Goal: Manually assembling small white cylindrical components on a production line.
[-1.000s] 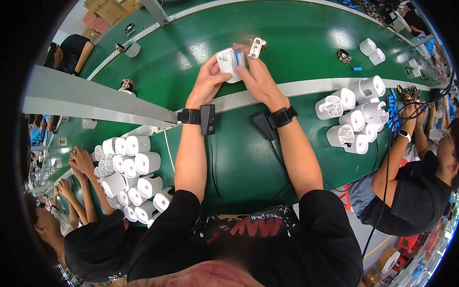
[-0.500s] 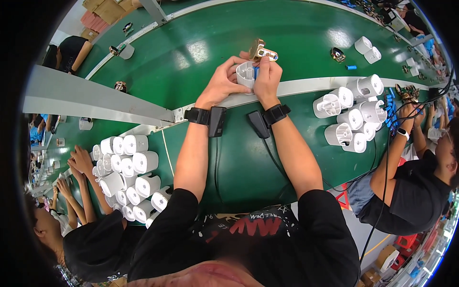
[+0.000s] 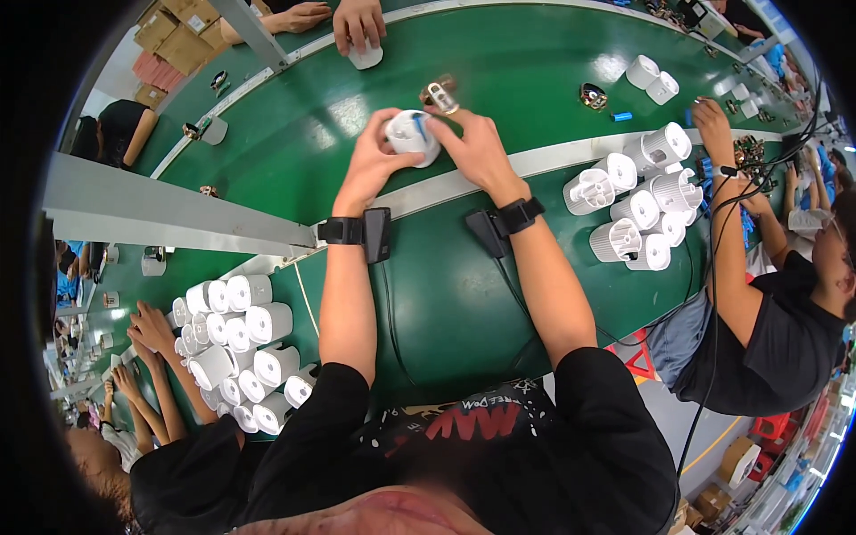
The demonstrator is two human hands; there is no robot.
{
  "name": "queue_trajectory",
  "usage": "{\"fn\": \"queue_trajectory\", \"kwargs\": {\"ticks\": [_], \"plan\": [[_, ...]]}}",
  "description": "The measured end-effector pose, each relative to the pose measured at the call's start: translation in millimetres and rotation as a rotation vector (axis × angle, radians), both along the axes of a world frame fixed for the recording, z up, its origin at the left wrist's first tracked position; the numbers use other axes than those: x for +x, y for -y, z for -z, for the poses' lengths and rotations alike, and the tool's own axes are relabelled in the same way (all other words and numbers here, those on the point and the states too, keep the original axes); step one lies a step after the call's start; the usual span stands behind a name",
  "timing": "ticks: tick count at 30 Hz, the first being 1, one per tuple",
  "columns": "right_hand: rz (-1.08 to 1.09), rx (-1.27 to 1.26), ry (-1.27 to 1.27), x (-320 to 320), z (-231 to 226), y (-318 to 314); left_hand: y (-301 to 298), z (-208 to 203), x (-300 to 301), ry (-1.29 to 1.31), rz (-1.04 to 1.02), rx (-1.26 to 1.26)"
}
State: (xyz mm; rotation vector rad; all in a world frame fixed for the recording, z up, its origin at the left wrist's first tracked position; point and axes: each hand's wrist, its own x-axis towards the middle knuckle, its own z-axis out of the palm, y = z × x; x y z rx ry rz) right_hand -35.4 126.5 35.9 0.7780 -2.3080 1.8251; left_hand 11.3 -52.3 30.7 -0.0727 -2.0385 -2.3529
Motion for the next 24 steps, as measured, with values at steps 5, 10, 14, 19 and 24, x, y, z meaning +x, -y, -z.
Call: {"fn": "queue_trajectory", "kwargs": {"ticks": [5, 10, 14, 19, 24], "plan": [[-0.013, 0.519, 0.088, -8.0, -24.0, -31.4, 34.0, 22.4, -7.2, -0.119, -0.405, -0.255], [0.368, 0.778, 0.030, -100.2, -45.6, -77.3, 55.3, 24.9, -5.9, -0.101, -0.872, -0.477], [0.566, 1.234, 0.036, -186.8, -32.5, -172.6, 42.2, 14.7, -4.5, -0.064, -0.954, -0.453], [0.068, 1.640, 0.238, -179.5, -14.9, -198.0, 47.3, 21.2, 3.6, -0.042, -1.010, -0.564], [0.326, 1.521, 0.162, -146.1, -20.4, -178.0, 29.1, -7.4, 9.0, -0.228, -1.137, -0.759]]}}
